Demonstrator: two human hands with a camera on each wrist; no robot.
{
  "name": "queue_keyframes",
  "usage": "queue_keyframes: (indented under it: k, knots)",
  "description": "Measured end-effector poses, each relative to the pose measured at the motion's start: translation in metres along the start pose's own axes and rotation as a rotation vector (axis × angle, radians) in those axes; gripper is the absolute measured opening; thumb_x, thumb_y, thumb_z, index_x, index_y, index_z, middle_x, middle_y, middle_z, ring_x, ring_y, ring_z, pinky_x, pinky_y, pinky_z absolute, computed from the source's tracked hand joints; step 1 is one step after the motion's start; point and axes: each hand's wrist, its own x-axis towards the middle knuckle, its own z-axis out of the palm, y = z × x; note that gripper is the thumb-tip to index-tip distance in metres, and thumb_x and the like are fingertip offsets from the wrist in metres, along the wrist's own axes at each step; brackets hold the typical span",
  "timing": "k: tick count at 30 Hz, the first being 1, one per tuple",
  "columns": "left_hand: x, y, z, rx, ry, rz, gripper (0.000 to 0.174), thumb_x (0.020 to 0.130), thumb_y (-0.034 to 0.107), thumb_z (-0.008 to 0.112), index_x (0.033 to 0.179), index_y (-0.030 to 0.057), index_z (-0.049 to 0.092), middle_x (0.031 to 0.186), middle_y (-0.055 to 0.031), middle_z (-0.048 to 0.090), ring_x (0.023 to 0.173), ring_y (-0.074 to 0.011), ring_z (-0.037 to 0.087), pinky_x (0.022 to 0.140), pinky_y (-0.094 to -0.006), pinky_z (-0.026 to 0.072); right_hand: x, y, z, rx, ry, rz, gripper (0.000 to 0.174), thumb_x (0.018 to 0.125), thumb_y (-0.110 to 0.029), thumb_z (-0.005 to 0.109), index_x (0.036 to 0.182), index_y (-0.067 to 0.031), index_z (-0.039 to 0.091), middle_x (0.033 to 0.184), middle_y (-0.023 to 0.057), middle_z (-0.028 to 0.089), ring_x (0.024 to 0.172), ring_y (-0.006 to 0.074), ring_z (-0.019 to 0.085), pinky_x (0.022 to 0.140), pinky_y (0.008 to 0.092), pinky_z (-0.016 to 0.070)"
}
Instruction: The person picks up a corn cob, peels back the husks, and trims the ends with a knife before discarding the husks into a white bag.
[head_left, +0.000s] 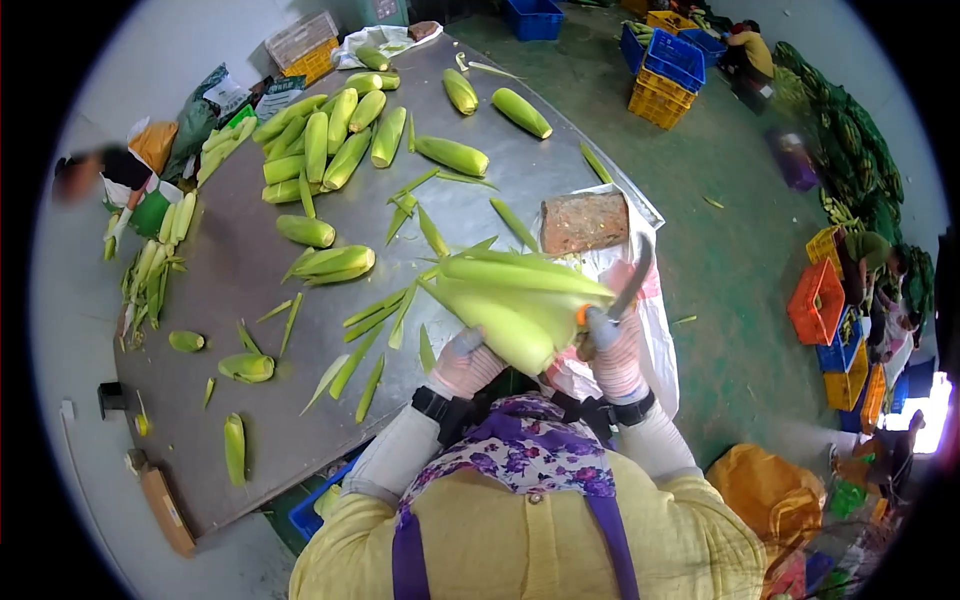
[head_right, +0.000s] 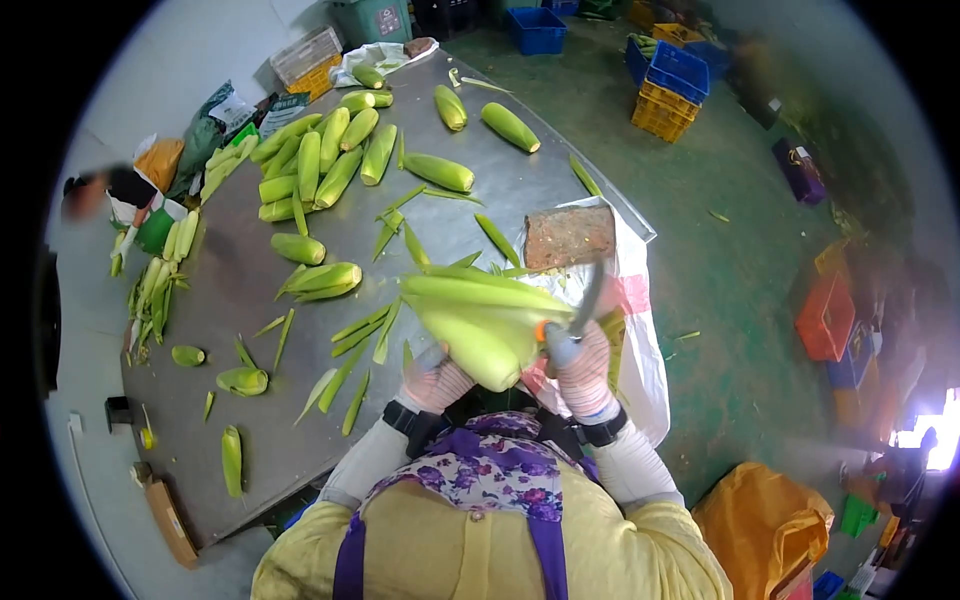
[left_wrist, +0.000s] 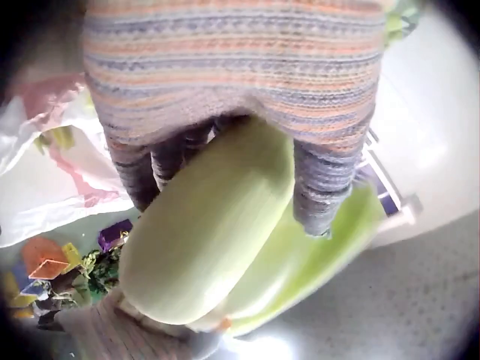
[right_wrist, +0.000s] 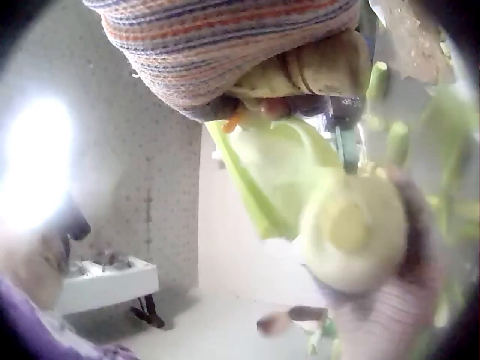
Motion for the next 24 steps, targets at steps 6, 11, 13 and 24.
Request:
queue_keyframes:
  k: [6,11,13,24]
  knots:
    - [0.003,-0.002,-0.037,0.204,0.128,0.095,0.068,0.076,0.007,0.081,0.134,0.0041,0.046,0.130,-0.0202,0.057,0.123,-0.0429,0.055,0.110,-0.0560,0.0421,0.028,0.006,-0.085,-0.174,0.127,-0.045,0.040,0.088,-0.029,0.066,0.116,-0.0003,0.065,0.086,0.0039,0.069,0.079,0.0136,0.064,0.069,0.0278,0.0511]
    - [0.001,0.003,-0.024,0.366,0.207,0.131,0.060,0.077,0.004,0.078,0.131,0.0042,0.050,0.122,-0.0153,0.061,0.117,-0.0316,0.061,0.105,-0.0521,0.0480,0.051,0.070,-0.129,-1.031,0.163,-0.315,0.037,0.084,-0.023,0.073,0.112,0.0007,0.068,0.093,0.0171,0.070,0.079,0.0228,0.066,0.074,0.0329,0.0526]
    - [-0.002,-0.002,-0.023,0.295,0.201,0.114,0.055,0.082,0.008,0.075,0.131,0.0046,0.051,0.122,-0.0136,0.062,0.116,-0.0286,0.061,0.103,-0.0500,0.0495,0.033,0.045,-0.091,-0.671,-0.048,-0.097,0.042,0.084,-0.022,0.075,0.116,0.0039,0.066,0.098,0.0131,0.070,0.086,0.0170,0.067,0.077,0.0299,0.0526]
    - [-0.026,-0.004,0.009,0.602,0.215,0.095,0.074,0.085,0.031,0.076,0.144,0.0031,0.041,0.130,-0.0099,0.059,0.121,-0.0234,0.058,0.104,-0.0400,0.0484,0.026,0.002,0.024,-0.243,-0.614,0.233,0.045,0.081,-0.023,0.076,0.117,0.0016,0.066,0.097,0.0102,0.070,0.085,0.0135,0.063,0.077,0.0293,0.0516]
